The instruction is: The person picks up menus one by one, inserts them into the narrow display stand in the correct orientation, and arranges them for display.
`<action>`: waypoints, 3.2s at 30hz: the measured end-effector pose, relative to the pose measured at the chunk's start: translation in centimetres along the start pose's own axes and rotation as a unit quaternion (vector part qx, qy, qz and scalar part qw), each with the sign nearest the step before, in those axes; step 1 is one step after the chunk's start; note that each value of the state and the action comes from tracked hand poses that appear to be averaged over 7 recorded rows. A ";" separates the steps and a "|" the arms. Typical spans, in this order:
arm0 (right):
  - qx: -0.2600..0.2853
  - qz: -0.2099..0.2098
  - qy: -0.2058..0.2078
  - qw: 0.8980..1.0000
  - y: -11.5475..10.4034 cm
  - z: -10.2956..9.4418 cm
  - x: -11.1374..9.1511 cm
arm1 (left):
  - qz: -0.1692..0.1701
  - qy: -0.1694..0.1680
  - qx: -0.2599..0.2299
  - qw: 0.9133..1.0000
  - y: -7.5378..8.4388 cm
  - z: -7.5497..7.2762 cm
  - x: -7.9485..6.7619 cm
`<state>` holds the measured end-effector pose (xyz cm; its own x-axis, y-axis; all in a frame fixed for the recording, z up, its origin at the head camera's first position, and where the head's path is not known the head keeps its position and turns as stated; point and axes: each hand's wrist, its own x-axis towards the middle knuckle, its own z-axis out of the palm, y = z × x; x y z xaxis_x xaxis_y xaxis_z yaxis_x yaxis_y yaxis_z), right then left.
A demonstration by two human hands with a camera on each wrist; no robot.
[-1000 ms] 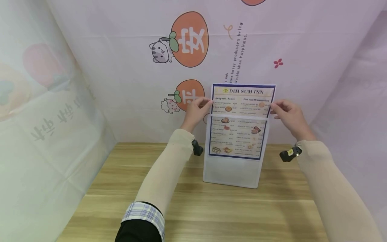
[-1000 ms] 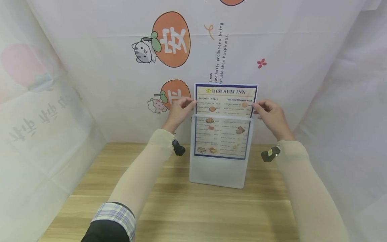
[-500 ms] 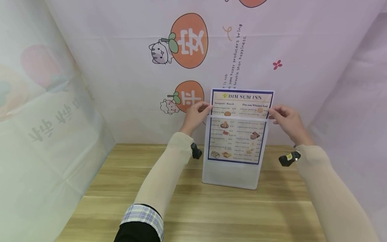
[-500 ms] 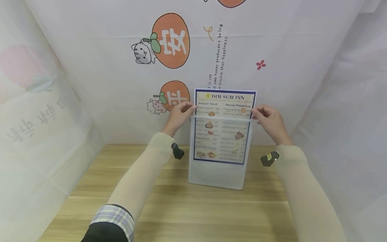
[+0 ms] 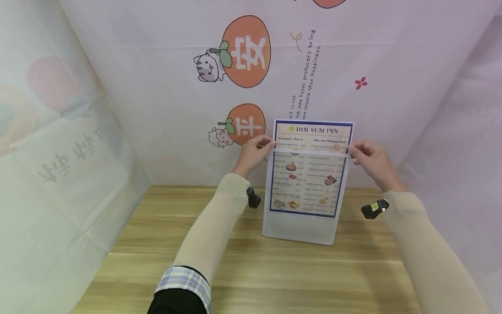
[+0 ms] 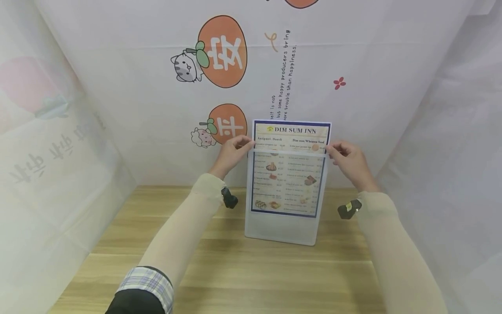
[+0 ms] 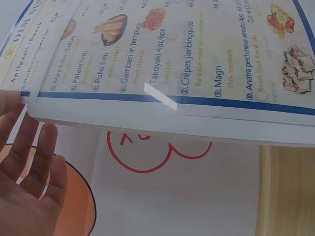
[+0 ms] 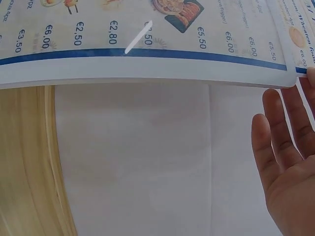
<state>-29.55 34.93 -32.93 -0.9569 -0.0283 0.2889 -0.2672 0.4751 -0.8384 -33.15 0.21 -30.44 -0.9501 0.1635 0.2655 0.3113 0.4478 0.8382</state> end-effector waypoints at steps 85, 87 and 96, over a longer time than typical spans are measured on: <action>0.004 0.002 0.011 1.000 -1.7 -0.7 0.9 | 0.026 0.011 0.017 0.999 1.5 -0.7 1.2; 0.007 -0.001 0.007 1.000 -1.6 -0.7 0.8 | 0.023 0.010 0.017 1.000 1.3 -0.6 1.2; 0.012 -0.005 -0.002 1.000 -0.7 -0.3 0.4 | 0.015 0.010 0.035 0.999 0.7 -0.4 0.6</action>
<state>-29.69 34.87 -32.10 -0.9548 -0.0360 0.2951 -0.2787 0.4539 -0.8463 -33.45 0.29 -29.51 -0.9402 0.1602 0.3005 0.3397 0.5031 0.7947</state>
